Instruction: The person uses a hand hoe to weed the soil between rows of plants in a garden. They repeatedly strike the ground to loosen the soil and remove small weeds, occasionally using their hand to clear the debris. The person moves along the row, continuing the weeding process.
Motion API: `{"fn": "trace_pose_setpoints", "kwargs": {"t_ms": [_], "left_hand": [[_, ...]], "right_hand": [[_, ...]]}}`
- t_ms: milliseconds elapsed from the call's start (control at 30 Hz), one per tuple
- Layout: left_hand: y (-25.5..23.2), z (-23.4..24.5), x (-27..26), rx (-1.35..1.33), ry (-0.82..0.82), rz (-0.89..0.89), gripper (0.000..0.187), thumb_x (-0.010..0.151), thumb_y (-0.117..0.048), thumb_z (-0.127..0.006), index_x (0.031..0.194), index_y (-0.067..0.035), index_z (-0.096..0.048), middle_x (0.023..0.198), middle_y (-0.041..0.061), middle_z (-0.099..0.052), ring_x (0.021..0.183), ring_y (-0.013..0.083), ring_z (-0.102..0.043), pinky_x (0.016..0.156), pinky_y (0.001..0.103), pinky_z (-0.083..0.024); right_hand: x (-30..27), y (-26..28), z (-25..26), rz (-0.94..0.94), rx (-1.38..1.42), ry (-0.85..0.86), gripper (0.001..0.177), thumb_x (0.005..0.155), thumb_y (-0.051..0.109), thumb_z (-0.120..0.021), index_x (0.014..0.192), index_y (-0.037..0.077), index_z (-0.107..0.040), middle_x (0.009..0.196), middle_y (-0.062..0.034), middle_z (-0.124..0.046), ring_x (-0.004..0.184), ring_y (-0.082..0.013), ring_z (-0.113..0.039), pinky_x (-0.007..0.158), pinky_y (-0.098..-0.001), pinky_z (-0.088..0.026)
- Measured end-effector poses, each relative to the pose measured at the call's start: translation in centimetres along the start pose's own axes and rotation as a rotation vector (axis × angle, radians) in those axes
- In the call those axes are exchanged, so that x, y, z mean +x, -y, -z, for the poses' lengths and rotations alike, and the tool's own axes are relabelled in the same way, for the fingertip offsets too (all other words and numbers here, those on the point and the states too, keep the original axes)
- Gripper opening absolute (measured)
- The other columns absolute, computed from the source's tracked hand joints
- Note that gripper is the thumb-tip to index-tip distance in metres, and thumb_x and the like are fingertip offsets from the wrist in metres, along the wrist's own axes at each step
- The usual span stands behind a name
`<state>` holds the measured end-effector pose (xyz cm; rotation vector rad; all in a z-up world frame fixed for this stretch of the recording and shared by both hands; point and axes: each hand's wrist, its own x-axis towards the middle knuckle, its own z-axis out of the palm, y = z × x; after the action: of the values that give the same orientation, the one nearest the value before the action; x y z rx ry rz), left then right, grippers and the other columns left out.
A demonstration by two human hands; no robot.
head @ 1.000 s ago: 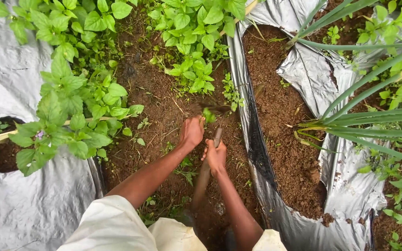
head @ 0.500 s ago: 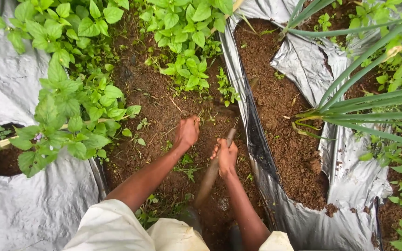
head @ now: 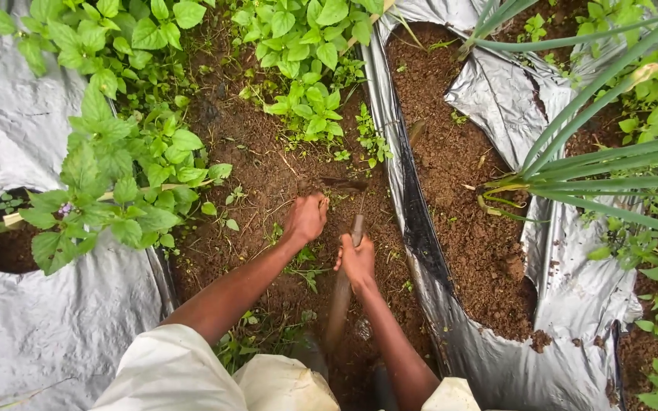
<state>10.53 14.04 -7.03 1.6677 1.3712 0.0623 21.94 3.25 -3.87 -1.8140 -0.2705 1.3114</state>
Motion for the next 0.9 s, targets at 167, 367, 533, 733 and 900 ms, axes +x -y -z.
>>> {"fn": "trace_pose_setpoints", "kwargs": {"t_ms": [167, 367, 533, 733, 900], "left_hand": [[0.4, -1.3, -2.9, 0.178, 0.157, -0.122, 0.030, 0.103, -0.015, -0.050, 0.084, -0.002, -0.070, 0.075, 0.021, -0.071, 0.063, 0.0341, -0.070, 0.057, 0.044, -0.054], [0.9, -4.3, -6.0, 0.758, 0.453, -0.391, 0.031, 0.101, -0.017, -0.052, 0.082, -0.010, -0.075, 0.079, 0.013, -0.075, 0.066, 0.0257, -0.071, 0.060, 0.039, -0.058], [-4.4, -0.6, -4.9, 0.916, 0.372, -0.741, 0.042, 0.104, -0.030, -0.044, 0.089, -0.012, -0.078, 0.118, 0.016, -0.075, 0.086, 0.0232, -0.074, 0.057, 0.036, -0.062], [-8.3, -0.4, 2.6, 0.774, -0.197, -0.909, 0.036, 0.107, -0.027, -0.042, 0.107, -0.005, -0.071, 0.126, 0.018, -0.065, 0.102, 0.0243, -0.069, 0.050, 0.029, -0.059], [-11.8, 1.8, 4.7, 0.927, -0.295, -0.756, 0.028, 0.107, -0.013, -0.037, 0.131, -0.006, -0.050, 0.152, 0.023, -0.047, 0.140, 0.0294, -0.049, 0.113, 0.045, -0.045]], "right_hand": [[-0.5, 0.8, 1.9, 0.047, -0.009, -0.071, 0.013, 0.092, 0.009, -0.058, 0.089, -0.003, -0.063, 0.055, -0.0102, -0.058, 0.041, -0.0160, -0.056, 0.039, -0.0334, -0.054], [-1.1, 2.9, 2.2, 0.155, 0.093, -0.118, 0.010, 0.093, 0.006, -0.057, 0.086, -0.001, -0.059, 0.054, -0.0087, -0.054, 0.041, -0.0157, -0.054, 0.040, -0.0336, -0.052], [-1.9, 1.4, 3.7, 0.240, 0.114, -0.219, 0.010, 0.094, 0.003, -0.057, 0.085, 0.000, -0.059, 0.054, -0.0094, -0.055, 0.041, -0.0168, -0.054, 0.042, -0.0345, -0.052], [-3.7, 0.6, 5.4, 0.315, 0.143, -0.320, 0.013, 0.096, 0.001, -0.055, 0.083, 0.003, -0.055, 0.054, -0.0082, -0.053, 0.042, -0.0180, -0.056, 0.046, -0.0353, -0.054], [-4.3, 2.3, 4.6, 0.312, 0.052, -0.364, 0.010, 0.097, 0.003, -0.055, 0.087, 0.004, -0.056, 0.057, -0.0081, -0.055, 0.045, -0.0182, -0.058, 0.049, -0.0359, -0.054]]}}
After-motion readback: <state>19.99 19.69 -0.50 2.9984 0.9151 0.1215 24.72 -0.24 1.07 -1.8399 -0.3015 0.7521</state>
